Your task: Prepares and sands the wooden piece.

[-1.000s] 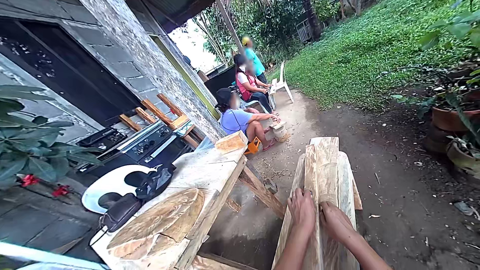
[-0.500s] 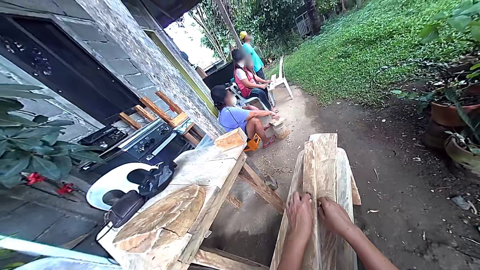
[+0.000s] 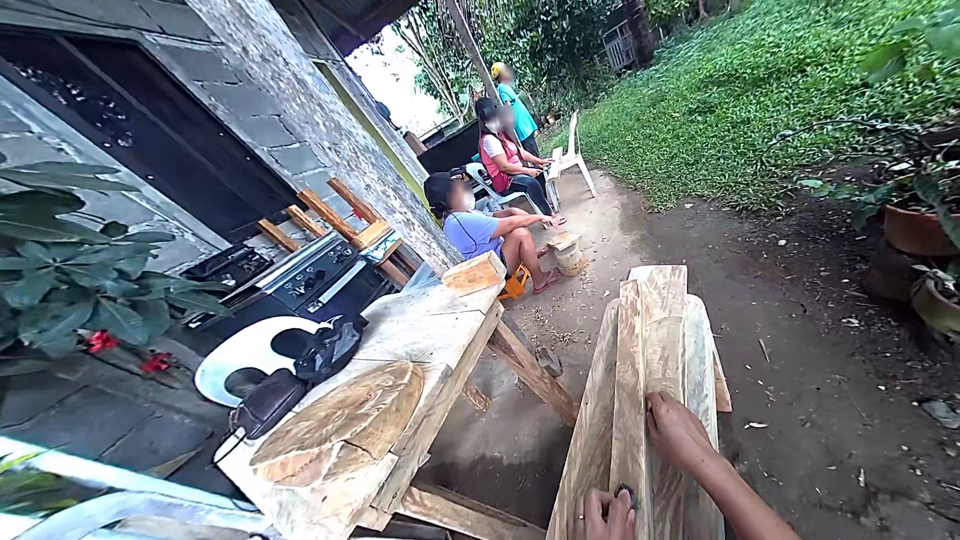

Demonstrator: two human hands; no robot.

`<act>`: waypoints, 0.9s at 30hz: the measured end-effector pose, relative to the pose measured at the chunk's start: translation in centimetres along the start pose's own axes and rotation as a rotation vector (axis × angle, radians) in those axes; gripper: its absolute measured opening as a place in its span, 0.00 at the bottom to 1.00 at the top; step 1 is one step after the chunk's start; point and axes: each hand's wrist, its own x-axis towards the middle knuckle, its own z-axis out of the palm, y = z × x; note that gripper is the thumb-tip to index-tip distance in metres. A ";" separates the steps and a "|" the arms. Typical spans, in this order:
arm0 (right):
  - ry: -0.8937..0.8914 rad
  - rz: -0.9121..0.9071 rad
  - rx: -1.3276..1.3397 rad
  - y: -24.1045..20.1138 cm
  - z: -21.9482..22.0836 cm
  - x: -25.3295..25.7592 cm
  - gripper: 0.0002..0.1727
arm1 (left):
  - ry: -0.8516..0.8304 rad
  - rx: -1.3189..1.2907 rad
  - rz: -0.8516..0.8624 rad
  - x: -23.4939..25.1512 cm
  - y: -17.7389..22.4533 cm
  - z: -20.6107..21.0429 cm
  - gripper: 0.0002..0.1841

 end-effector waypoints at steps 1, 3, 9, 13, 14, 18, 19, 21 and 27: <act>0.003 0.003 -0.003 0.0 0.0 0.0 0.24 | -0.011 0.003 -0.011 0.8 0.1 0.3 0.11; 0.007 0.006 -0.005 -0.1 0.0 0.0 0.24 | -0.052 -0.001 -0.035 3.2 0.2 1.1 0.12; 0.001 -0.001 -0.003 0.2 -0.1 0.1 0.24 | -0.380 0.095 -0.145 14.0 1.9 3.7 0.17; -0.011 0.004 0.009 0.2 -0.3 0.0 0.23 | -0.443 0.144 -0.192 19.8 3.3 5.9 0.18; -0.010 0.000 0.009 0.2 -0.3 0.0 0.23 | -0.445 0.146 -0.204 21.1 3.5 6.5 0.19; -0.013 -0.010 0.003 0.2 -0.2 0.1 0.23 | -0.464 0.179 -0.225 25.3 4.0 8.4 0.21; -0.012 -0.011 0.002 0.2 -0.2 0.2 0.23 | -0.463 0.181 -0.227 26.1 4.0 8.8 0.20; -0.018 -0.006 0.001 0.1 -0.3 0.3 0.23 | -0.454 0.189 -0.242 27.1 4.1 9.4 0.20; -0.036 -0.033 -0.002 0.3 -0.5 0.4 0.24 | -0.445 0.193 -0.252 25.9 3.7 8.8 0.21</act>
